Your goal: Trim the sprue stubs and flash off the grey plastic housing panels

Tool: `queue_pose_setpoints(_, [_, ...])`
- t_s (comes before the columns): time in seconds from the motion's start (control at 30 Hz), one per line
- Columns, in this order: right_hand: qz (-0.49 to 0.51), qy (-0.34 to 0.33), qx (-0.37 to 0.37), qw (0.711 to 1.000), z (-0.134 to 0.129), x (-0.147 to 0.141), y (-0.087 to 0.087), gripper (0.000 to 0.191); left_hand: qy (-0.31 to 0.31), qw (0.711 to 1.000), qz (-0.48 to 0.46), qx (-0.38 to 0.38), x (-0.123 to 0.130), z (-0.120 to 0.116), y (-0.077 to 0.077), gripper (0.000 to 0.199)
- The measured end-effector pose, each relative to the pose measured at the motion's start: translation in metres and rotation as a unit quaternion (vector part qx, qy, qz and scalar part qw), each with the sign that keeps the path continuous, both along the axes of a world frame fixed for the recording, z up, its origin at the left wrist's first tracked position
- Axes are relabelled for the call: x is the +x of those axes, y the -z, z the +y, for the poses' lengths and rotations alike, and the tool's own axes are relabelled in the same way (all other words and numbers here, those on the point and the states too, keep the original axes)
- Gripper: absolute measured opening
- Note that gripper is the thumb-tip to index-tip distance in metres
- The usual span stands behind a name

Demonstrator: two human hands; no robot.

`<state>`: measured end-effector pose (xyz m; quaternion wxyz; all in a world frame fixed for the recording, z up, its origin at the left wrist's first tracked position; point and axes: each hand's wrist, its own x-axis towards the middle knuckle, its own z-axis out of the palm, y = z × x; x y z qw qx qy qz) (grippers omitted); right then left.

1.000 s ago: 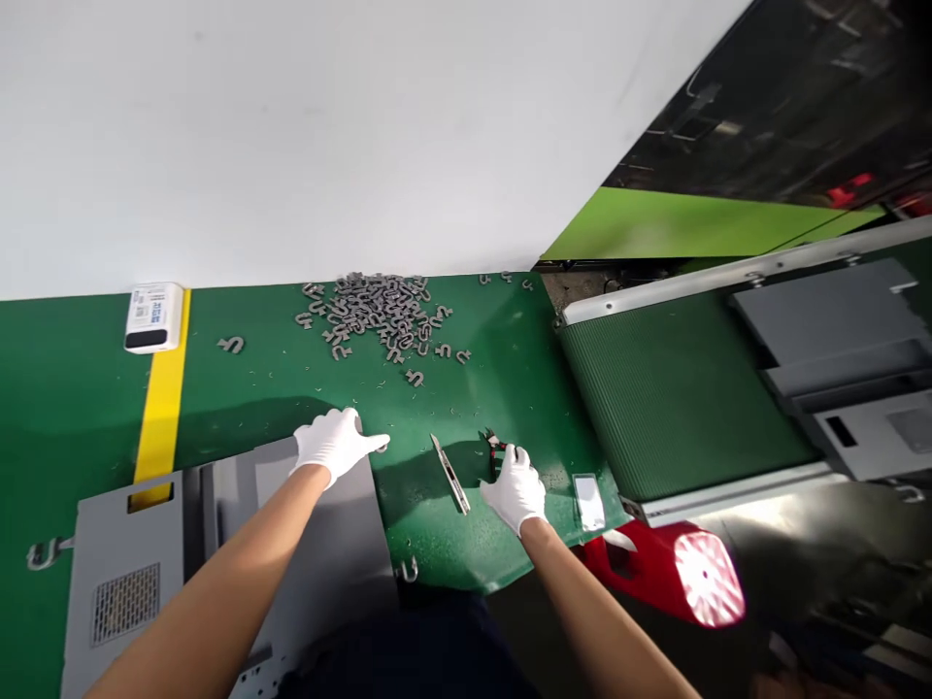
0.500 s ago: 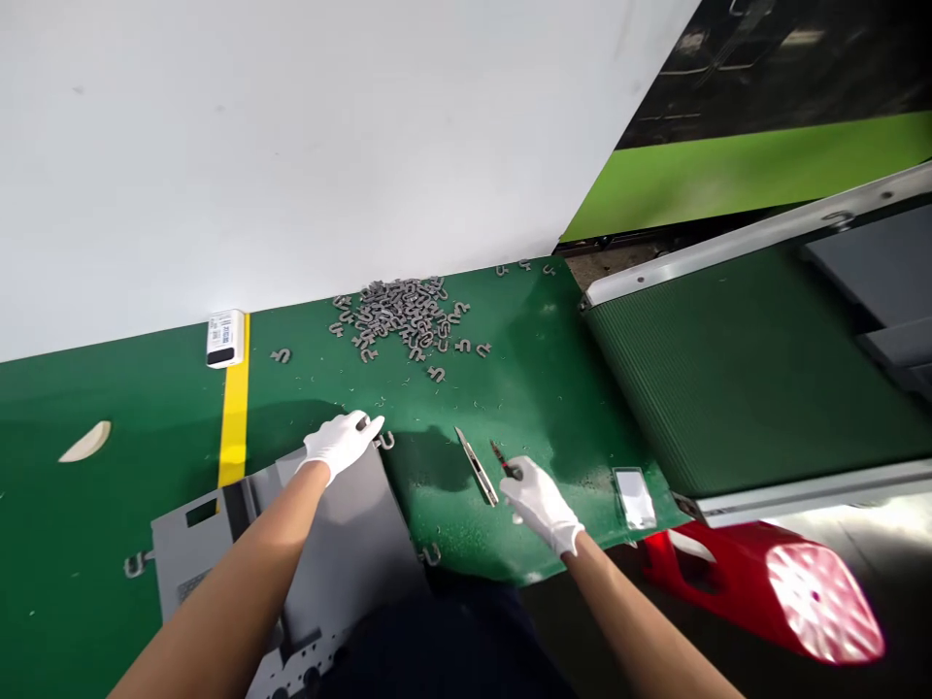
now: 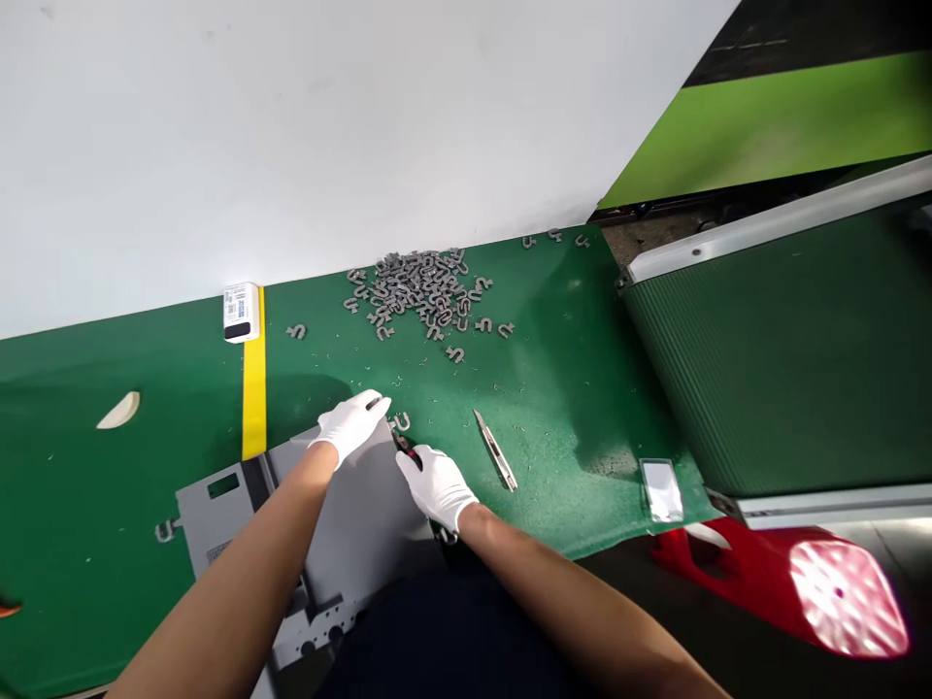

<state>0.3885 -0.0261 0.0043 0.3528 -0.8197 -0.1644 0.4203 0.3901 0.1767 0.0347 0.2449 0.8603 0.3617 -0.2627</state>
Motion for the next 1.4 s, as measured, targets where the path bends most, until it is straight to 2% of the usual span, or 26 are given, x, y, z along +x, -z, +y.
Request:
queue_pose_setpoints(0.2, [-0.063, -0.014, -0.026, 0.998, 0.002, -0.011, 0.01, 0.047, 0.003, 1.0, 0.004, 0.012, 0.001, -0.002, 0.002, 0.04])
queue_pose_setpoints(0.47, [-0.058, -0.002, -0.044, 0.997, 0.002, -0.01, 0.014, 0.052, 0.003, 1.0, 0.002, 0.01, 0.0, -0.003, 0.001, 0.038])
queue_pose_setpoints(0.7, [-0.049, -0.015, -0.005, 0.999, -0.002, -0.007, 0.01, 0.051, 0.0, 1.0, -0.004, 0.016, -0.001, -0.005, -0.006, 0.039])
queue_pose_setpoints(1.1, [-0.083, -0.004, 0.01, 0.997, -0.002, -0.01, 0.009, 0.044, -0.004, 1.0, -0.01, 0.021, -0.002, -0.011, -0.017, 0.038])
queue_pose_setpoints(1.3, [-0.077, -0.006, 0.061, 0.995, -0.007, -0.011, 0.012, 0.049, -0.009, 1.0, -0.02, 0.014, -0.004, -0.011, -0.019, 0.037])
queue_pose_setpoints(1.4, [-0.094, -0.007, 0.062, 0.994, -0.007, -0.011, 0.012, 0.048, -0.007, 1.0, -0.017, 0.019, -0.004, -0.012, -0.019, 0.038])
